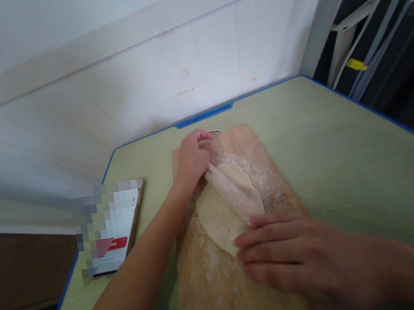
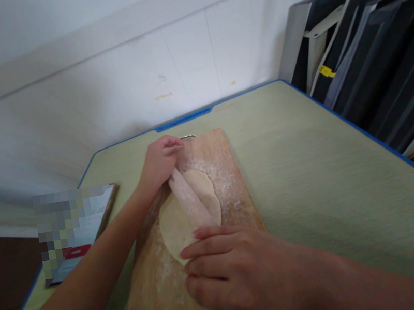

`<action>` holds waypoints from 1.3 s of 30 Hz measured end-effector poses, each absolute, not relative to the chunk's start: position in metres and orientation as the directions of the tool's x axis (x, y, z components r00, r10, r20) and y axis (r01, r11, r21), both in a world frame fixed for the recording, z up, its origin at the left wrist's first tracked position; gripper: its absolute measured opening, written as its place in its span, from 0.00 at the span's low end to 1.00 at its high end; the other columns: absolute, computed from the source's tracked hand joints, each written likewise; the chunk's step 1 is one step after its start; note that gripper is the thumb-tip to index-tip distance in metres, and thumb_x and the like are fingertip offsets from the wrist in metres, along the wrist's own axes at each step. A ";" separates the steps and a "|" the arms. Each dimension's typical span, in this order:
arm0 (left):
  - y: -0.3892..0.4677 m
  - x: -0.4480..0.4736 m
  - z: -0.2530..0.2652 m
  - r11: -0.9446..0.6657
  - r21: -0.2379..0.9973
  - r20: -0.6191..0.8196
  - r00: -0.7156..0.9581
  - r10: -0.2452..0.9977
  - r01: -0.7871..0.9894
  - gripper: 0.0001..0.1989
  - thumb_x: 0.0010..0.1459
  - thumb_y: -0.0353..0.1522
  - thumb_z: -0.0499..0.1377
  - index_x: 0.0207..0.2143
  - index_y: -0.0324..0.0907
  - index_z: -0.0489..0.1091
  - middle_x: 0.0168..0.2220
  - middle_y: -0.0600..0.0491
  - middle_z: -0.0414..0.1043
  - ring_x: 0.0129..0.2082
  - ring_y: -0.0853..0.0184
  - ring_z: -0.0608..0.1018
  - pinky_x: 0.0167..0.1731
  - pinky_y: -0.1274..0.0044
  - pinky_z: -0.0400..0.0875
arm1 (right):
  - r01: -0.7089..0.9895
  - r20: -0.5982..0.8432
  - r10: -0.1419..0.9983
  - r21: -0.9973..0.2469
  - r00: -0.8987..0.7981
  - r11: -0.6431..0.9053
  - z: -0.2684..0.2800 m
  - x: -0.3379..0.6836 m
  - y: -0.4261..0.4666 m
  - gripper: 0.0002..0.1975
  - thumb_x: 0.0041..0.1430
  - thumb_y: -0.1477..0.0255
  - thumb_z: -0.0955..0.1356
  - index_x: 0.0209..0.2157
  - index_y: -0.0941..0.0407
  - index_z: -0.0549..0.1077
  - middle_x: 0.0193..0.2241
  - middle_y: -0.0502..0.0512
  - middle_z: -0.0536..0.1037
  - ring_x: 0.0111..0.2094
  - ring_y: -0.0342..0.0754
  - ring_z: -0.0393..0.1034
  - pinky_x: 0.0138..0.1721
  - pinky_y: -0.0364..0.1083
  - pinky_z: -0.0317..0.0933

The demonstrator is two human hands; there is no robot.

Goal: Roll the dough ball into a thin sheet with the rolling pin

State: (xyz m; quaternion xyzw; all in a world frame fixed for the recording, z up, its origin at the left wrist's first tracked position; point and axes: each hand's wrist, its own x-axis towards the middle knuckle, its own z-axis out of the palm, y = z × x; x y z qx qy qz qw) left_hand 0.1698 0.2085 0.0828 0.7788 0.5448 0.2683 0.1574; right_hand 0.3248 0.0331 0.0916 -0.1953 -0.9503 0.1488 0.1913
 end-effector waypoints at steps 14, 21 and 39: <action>0.207 0.169 0.083 -0.375 0.623 0.303 0.230 0.925 0.686 0.18 0.39 0.19 0.49 0.29 0.42 0.71 0.33 0.53 0.77 0.37 0.62 0.77 0.42 0.72 0.70 | 0.287 0.421 0.434 -0.369 -0.796 0.884 0.083 0.323 0.034 0.21 0.68 0.73 0.53 0.43 0.65 0.74 0.48 0.61 0.78 0.55 0.51 0.67 0.60 0.50 0.54; 0.208 0.179 0.083 -0.377 0.631 0.303 0.232 0.924 0.678 0.18 0.38 0.18 0.49 0.30 0.43 0.70 0.35 0.54 0.77 0.40 0.63 0.76 0.44 0.73 0.69 | 0.291 0.305 0.410 -0.369 -0.859 0.883 0.089 0.323 0.034 0.21 0.69 0.73 0.52 0.51 0.65 0.71 0.53 0.59 0.75 0.58 0.49 0.63 0.62 0.49 0.50; 0.207 0.169 0.081 -0.380 0.624 0.325 0.216 0.921 0.683 0.16 0.40 0.19 0.49 0.29 0.43 0.70 0.34 0.54 0.77 0.38 0.64 0.77 0.42 0.73 0.70 | 0.325 0.453 0.450 -0.329 -0.770 0.887 0.083 0.322 0.033 0.20 0.68 0.75 0.53 0.44 0.65 0.74 0.46 0.59 0.79 0.52 0.50 0.69 0.59 0.50 0.56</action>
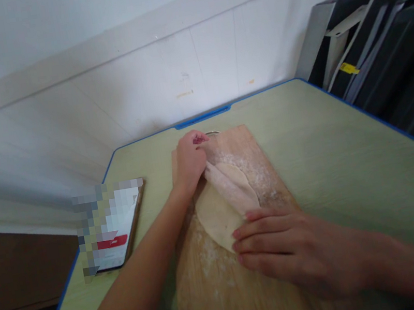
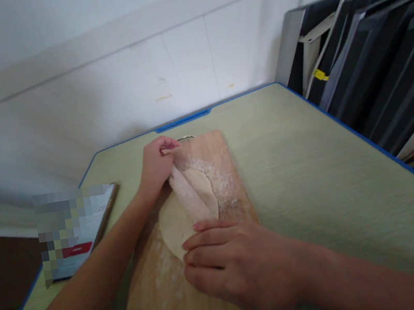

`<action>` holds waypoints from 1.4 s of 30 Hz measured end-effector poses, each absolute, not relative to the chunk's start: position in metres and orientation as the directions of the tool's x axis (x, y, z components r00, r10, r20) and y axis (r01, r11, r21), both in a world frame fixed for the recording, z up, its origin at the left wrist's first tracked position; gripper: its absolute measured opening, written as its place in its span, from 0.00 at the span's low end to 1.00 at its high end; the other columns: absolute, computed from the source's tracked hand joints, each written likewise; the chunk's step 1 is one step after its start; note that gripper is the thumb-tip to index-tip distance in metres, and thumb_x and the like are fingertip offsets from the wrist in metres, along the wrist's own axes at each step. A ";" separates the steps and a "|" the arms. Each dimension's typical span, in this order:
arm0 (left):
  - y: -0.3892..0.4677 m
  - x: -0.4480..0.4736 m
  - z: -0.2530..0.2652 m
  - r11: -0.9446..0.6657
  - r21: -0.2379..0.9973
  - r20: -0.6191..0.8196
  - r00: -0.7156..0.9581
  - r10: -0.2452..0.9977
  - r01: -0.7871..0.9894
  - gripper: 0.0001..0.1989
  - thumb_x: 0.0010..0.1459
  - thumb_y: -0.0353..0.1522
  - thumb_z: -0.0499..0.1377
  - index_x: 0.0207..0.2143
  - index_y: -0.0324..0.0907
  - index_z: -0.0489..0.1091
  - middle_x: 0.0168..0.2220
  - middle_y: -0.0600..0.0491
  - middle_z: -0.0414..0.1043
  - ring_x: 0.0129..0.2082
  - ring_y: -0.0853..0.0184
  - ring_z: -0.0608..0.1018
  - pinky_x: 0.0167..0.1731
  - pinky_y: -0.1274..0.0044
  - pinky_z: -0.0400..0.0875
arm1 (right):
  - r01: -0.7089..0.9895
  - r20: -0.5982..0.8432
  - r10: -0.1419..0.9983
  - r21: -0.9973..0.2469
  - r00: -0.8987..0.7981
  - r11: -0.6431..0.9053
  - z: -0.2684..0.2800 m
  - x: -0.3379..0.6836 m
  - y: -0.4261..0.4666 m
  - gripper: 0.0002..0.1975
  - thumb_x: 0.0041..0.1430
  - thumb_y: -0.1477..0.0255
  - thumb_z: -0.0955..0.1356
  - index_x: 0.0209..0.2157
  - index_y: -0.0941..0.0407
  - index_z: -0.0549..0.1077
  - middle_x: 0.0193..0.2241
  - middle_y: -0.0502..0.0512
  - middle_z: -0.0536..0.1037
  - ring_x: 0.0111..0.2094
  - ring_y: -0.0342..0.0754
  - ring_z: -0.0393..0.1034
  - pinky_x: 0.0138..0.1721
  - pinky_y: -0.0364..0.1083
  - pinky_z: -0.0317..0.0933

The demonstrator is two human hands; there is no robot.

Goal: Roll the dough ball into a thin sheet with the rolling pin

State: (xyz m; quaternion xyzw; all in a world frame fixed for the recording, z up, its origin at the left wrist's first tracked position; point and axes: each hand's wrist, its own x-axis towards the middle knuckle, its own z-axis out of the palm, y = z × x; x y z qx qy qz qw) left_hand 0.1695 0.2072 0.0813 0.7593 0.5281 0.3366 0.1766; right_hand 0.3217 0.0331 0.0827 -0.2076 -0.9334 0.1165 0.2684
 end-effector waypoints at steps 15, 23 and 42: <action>0.214 0.185 0.081 -0.390 0.576 0.329 0.234 0.915 0.718 0.15 0.42 0.19 0.50 0.28 0.43 0.69 0.33 0.53 0.76 0.37 0.63 0.76 0.40 0.73 0.69 | 0.346 0.522 0.480 -0.336 -0.705 0.876 0.080 0.320 0.032 0.18 0.68 0.76 0.55 0.42 0.63 0.74 0.44 0.56 0.80 0.51 0.47 0.70 0.59 0.47 0.54; 0.206 0.170 0.080 -0.399 0.605 0.355 0.215 0.910 0.689 0.15 0.41 0.19 0.48 0.27 0.43 0.68 0.32 0.53 0.76 0.35 0.65 0.76 0.39 0.75 0.69 | 0.347 0.513 0.469 -0.321 -0.719 0.881 0.076 0.320 0.031 0.17 0.68 0.77 0.56 0.44 0.63 0.74 0.44 0.57 0.80 0.52 0.46 0.69 0.59 0.48 0.56; 0.216 0.184 0.079 -0.402 0.617 0.329 0.243 0.913 0.676 0.11 0.39 0.21 0.48 0.21 0.44 0.65 0.27 0.53 0.74 0.32 0.64 0.75 0.37 0.73 0.69 | 0.375 0.548 0.471 -0.286 -0.691 0.882 0.074 0.318 0.031 0.13 0.67 0.77 0.59 0.40 0.61 0.75 0.44 0.53 0.80 0.50 0.44 0.69 0.62 0.44 0.49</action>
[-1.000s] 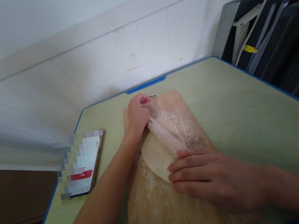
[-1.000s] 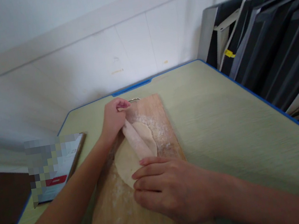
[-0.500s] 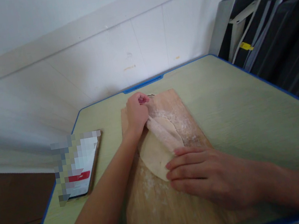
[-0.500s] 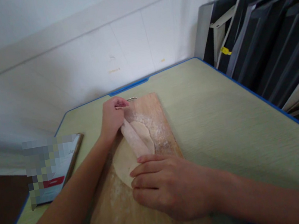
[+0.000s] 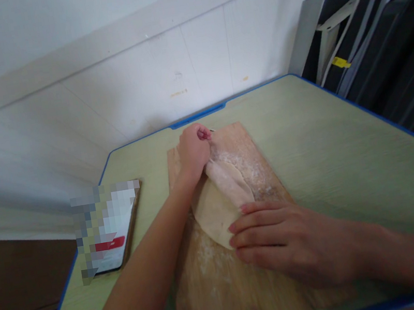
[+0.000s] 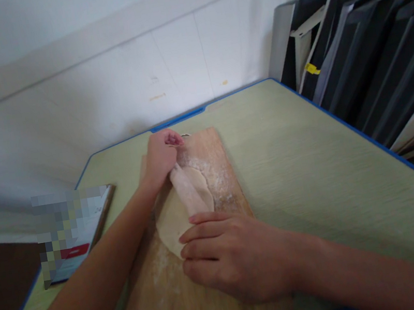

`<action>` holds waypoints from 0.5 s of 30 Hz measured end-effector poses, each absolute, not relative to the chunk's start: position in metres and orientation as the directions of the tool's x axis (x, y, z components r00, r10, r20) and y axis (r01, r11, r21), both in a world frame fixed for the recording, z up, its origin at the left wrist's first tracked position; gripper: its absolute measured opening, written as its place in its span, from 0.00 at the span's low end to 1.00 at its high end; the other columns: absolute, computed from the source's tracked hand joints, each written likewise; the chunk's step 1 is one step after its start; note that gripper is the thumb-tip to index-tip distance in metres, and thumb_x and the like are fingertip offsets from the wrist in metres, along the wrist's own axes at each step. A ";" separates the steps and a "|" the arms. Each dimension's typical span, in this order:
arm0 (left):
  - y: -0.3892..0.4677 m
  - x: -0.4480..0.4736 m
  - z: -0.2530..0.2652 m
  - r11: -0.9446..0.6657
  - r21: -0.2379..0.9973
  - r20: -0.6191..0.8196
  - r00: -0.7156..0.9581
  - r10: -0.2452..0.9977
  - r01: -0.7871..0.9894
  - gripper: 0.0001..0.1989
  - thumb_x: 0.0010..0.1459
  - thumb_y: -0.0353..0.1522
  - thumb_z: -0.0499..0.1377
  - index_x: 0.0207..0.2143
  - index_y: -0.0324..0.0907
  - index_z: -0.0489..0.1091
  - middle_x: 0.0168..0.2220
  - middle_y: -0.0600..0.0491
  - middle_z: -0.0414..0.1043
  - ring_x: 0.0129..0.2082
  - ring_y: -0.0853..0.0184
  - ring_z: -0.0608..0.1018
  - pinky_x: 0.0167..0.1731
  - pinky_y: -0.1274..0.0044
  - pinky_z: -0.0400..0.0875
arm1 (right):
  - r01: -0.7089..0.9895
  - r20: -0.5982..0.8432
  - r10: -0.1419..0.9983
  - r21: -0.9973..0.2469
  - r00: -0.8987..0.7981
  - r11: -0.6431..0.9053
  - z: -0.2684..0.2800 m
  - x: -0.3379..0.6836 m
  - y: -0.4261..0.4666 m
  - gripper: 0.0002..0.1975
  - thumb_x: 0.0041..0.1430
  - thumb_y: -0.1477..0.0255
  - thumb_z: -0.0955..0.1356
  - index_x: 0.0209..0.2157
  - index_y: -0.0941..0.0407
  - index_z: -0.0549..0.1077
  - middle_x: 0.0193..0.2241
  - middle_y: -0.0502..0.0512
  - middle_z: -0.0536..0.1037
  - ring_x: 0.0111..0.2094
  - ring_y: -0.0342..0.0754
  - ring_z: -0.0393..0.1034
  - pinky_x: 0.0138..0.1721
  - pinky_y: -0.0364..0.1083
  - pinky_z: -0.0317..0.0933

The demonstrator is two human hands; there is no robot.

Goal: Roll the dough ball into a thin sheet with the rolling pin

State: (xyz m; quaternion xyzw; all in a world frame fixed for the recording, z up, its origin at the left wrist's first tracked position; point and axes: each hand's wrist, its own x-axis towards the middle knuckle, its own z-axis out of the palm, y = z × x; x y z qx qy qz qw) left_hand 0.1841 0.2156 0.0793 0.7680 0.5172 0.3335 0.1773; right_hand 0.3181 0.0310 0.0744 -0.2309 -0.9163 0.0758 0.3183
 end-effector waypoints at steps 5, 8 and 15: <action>0.213 0.190 0.083 -0.411 0.622 0.330 0.254 0.909 0.667 0.12 0.39 0.20 0.48 0.22 0.43 0.65 0.28 0.53 0.74 0.33 0.64 0.75 0.37 0.74 0.68 | 0.376 0.564 0.454 -0.257 -0.690 0.890 0.071 0.316 0.032 0.12 0.66 0.77 0.60 0.40 0.61 0.75 0.43 0.51 0.80 0.50 0.44 0.69 0.62 0.44 0.48; 0.206 0.180 0.086 -0.400 0.636 0.317 0.249 0.915 0.660 0.13 0.37 0.20 0.47 0.22 0.43 0.66 0.27 0.54 0.74 0.32 0.66 0.75 0.34 0.77 0.68 | 0.380 0.565 0.446 -0.240 -0.694 0.894 0.072 0.317 0.032 0.13 0.67 0.77 0.59 0.39 0.61 0.75 0.44 0.52 0.80 0.50 0.44 0.69 0.62 0.44 0.48; 0.216 0.194 0.085 -0.368 0.622 0.295 0.229 0.928 0.691 0.12 0.39 0.19 0.49 0.20 0.43 0.65 0.26 0.54 0.74 0.32 0.65 0.75 0.38 0.74 0.67 | 0.396 0.535 0.472 -0.259 -0.701 0.881 0.073 0.320 0.030 0.12 0.66 0.77 0.60 0.41 0.60 0.74 0.47 0.51 0.79 0.54 0.44 0.67 0.64 0.45 0.44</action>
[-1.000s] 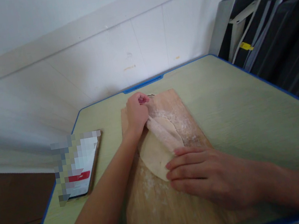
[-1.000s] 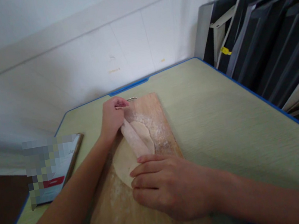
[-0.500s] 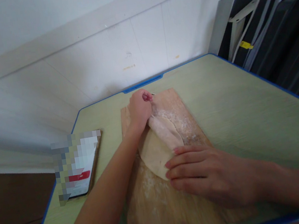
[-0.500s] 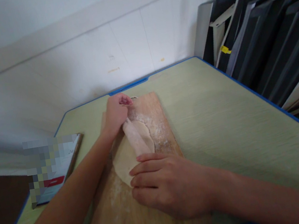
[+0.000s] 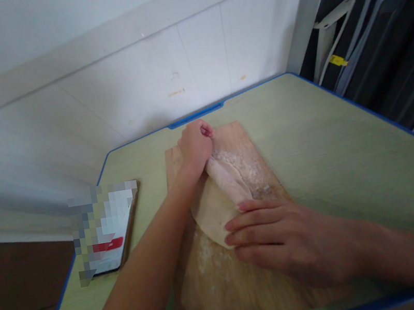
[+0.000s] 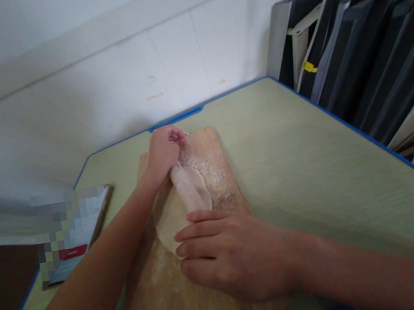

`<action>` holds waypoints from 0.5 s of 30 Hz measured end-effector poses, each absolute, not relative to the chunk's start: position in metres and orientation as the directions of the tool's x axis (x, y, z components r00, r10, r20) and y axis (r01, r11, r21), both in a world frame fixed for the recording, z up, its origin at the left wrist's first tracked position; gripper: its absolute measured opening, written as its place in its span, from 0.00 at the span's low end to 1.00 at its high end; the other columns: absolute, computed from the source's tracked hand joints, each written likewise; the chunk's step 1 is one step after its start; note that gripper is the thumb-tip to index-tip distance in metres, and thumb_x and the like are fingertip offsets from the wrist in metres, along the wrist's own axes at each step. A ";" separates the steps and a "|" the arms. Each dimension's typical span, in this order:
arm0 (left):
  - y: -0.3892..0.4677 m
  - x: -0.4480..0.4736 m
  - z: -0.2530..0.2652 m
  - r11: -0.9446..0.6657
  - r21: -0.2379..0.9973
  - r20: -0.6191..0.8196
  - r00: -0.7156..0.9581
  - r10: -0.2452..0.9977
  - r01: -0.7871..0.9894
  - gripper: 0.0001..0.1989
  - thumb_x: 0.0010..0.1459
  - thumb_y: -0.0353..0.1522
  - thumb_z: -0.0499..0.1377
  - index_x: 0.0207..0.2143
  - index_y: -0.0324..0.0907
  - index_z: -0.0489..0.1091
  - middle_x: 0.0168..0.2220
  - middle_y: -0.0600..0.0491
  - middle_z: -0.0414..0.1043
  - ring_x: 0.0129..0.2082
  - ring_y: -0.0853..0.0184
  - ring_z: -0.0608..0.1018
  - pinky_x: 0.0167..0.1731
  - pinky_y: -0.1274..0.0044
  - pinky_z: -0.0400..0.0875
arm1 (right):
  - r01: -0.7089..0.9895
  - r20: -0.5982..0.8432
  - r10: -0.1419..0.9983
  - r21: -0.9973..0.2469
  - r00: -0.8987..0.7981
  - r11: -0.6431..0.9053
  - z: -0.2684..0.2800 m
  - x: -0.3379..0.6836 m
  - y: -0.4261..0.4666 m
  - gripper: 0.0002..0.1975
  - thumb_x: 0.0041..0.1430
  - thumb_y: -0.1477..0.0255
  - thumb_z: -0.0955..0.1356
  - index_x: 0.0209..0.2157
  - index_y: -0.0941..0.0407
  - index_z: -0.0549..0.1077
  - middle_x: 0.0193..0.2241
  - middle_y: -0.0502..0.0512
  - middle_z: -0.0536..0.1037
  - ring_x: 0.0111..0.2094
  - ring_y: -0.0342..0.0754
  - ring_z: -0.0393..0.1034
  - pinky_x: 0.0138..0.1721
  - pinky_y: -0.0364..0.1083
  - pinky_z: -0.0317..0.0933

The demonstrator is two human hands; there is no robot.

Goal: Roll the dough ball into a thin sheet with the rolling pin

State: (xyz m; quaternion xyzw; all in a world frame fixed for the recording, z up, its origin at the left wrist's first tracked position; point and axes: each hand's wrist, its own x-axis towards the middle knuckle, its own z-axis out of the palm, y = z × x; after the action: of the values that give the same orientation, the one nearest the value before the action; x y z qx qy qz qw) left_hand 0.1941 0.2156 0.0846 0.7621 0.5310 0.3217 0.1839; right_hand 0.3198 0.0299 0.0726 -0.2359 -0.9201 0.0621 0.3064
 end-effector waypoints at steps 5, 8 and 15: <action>0.208 0.185 0.087 -0.365 0.636 0.287 0.230 0.930 0.680 0.13 0.38 0.19 0.48 0.21 0.43 0.66 0.27 0.54 0.74 0.32 0.66 0.75 0.36 0.76 0.67 | 0.369 0.545 0.452 -0.261 -0.706 0.892 0.073 0.320 0.029 0.13 0.66 0.76 0.59 0.41 0.61 0.75 0.46 0.53 0.79 0.53 0.45 0.68 0.64 0.45 0.44; 0.208 0.182 0.088 -0.356 0.640 0.281 0.224 0.933 0.681 0.13 0.37 0.18 0.48 0.20 0.43 0.65 0.26 0.54 0.73 0.32 0.66 0.75 0.36 0.76 0.67 | 0.362 0.557 0.445 -0.259 -0.701 0.895 0.073 0.320 0.030 0.15 0.67 0.76 0.58 0.40 0.62 0.75 0.45 0.54 0.80 0.52 0.45 0.69 0.63 0.44 0.44; 0.215 0.198 0.086 -0.369 0.631 0.286 0.238 0.928 0.682 0.12 0.39 0.18 0.49 0.20 0.44 0.63 0.25 0.55 0.72 0.32 0.66 0.74 0.37 0.75 0.67 | 0.373 0.536 0.462 -0.272 -0.707 0.887 0.073 0.320 0.030 0.13 0.67 0.76 0.58 0.41 0.61 0.74 0.46 0.53 0.79 0.53 0.44 0.67 0.64 0.45 0.44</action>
State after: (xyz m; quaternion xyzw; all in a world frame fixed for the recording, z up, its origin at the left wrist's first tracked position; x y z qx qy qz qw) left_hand 0.1979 0.2148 0.0861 0.7629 0.5276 0.3205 0.1921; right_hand 0.3200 0.0304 0.0730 -0.2267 -0.9209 0.0716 0.3088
